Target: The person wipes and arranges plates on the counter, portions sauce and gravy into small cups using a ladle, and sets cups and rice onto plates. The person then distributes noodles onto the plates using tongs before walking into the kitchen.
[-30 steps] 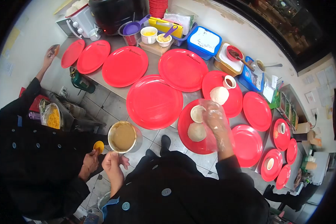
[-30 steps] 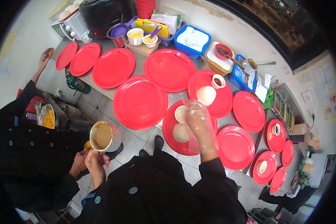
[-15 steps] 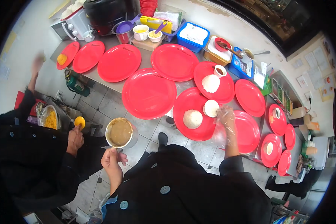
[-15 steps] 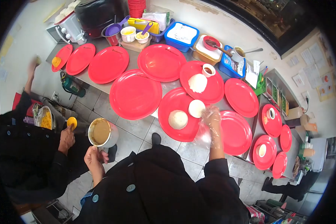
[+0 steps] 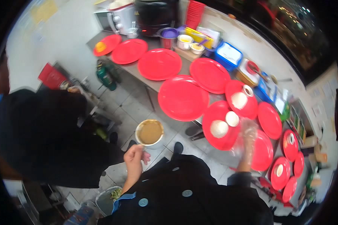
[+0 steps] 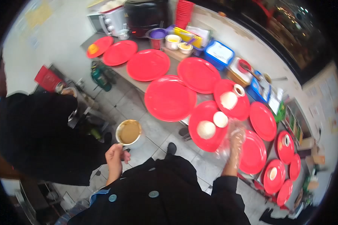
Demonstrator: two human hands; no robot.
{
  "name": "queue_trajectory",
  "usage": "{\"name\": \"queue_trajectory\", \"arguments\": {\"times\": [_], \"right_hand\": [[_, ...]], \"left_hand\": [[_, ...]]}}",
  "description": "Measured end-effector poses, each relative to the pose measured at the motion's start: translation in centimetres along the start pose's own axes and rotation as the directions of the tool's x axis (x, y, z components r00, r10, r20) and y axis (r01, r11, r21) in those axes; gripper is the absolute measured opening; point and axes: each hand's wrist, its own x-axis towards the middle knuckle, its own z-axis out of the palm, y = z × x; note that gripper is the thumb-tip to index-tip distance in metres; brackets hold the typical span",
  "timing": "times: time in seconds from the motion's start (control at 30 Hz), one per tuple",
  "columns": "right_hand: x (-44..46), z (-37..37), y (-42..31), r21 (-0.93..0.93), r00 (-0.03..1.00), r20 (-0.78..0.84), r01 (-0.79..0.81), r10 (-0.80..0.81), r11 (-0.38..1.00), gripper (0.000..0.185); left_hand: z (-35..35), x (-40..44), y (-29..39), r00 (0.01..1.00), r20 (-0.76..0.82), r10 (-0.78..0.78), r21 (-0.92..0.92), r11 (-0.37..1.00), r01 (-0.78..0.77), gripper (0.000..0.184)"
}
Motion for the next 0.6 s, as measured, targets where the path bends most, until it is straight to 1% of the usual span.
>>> {"name": "queue_trajectory", "arguments": {"times": [0.03, 0.07, 0.13, 0.17, 0.23, 0.27, 0.3, 0.37, 0.4, 0.5, 0.53, 0.6], "right_hand": [[1.6, -1.4, -2.8, -0.011, 0.997, 0.027, 0.069, -0.068, 0.998, 0.029], [2.6, -2.3, -6.1, 0.008, 0.995, 0.03, 0.093, -0.093, 0.996, 0.029], [3.6, -3.3, -12.9, 0.053, 0.985, -0.072, -0.153, 0.156, 0.987, 0.034], [4.2, -3.9, -15.7, 0.06, 0.988, -0.066, -0.137, 0.141, 0.989, 0.034], [5.5, -4.1, -19.8, 0.134, 0.96, 0.139, -0.262, 0.243, 0.956, 0.036], [5.8, -2.8, -19.9, 0.061, 0.983, 0.109, -0.156, 0.149, 0.986, 0.032], [6.3, -1.7, -20.6, 0.077, 0.984, 0.104, -0.15, 0.141, 0.986, 0.032], [7.5, 0.6, -22.4, 0.146, 0.996, 0.084, -0.012, 0.0, 0.989, 0.028], [8.4, 1.0, -24.2, 0.184, 0.99, 0.139, -0.056, 0.03, 0.981, 0.024], [11.4, 5.1, -24.3, 0.183, 0.992, 0.127, -0.035, 0.012, 0.982, 0.024], [13.0, 5.6, -25.4, 0.198, 0.967, 0.225, -0.165, 0.119, 0.966, 0.025], [16.1, 8.3, -25.7, 0.235, 0.964, 0.24, -0.17, 0.113, 0.957, 0.025]], "left_hand": [[-0.4, 0.3, 0.2, 1.0, 0.003, -0.002, 0.008, 1.0, 0.002, 0.024], [-1.0, 0.7, 0.2, 1.0, -0.024, 0.012, 0.003, 1.0, -0.012, 0.024], [-2.0, 1.9, 0.1, 1.0, 0.021, 0.003, 0.014, 1.0, -0.003, 0.028], [-2.3, 2.8, 0.2, 1.0, 0.005, 0.009, 0.008, 1.0, -0.009, 0.028], [-2.8, 5.1, 0.6, 0.998, 0.066, 0.006, -0.035, 0.999, -0.004, 0.032], [-3.1, 6.6, 0.8, 0.995, 0.097, 0.026, -0.01, 1.0, -0.025, 0.034], [-3.2, 8.2, 1.4, 0.995, 0.09, 0.042, -0.005, 0.999, -0.041, 0.034], [-3.4, 11.5, 2.6, 0.997, 0.073, 0.033, -0.031, 0.999, -0.031, 0.033], [-3.7, 13.5, 2.9, 0.996, 0.082, 0.042, -0.035, 0.999, -0.039, 0.033], [-4.4, 19.3, 4.5, 0.999, 0.007, 0.053, -0.031, 0.998, -0.053, 0.032], [-4.7, 21.6, 5.2, 0.998, -0.007, 0.07, -0.029, 0.997, -0.07, 0.032], [-5.6, 25.6, 6.4, 0.994, -0.048, 0.094, -0.031, 0.995, -0.095, 0.032]]}}
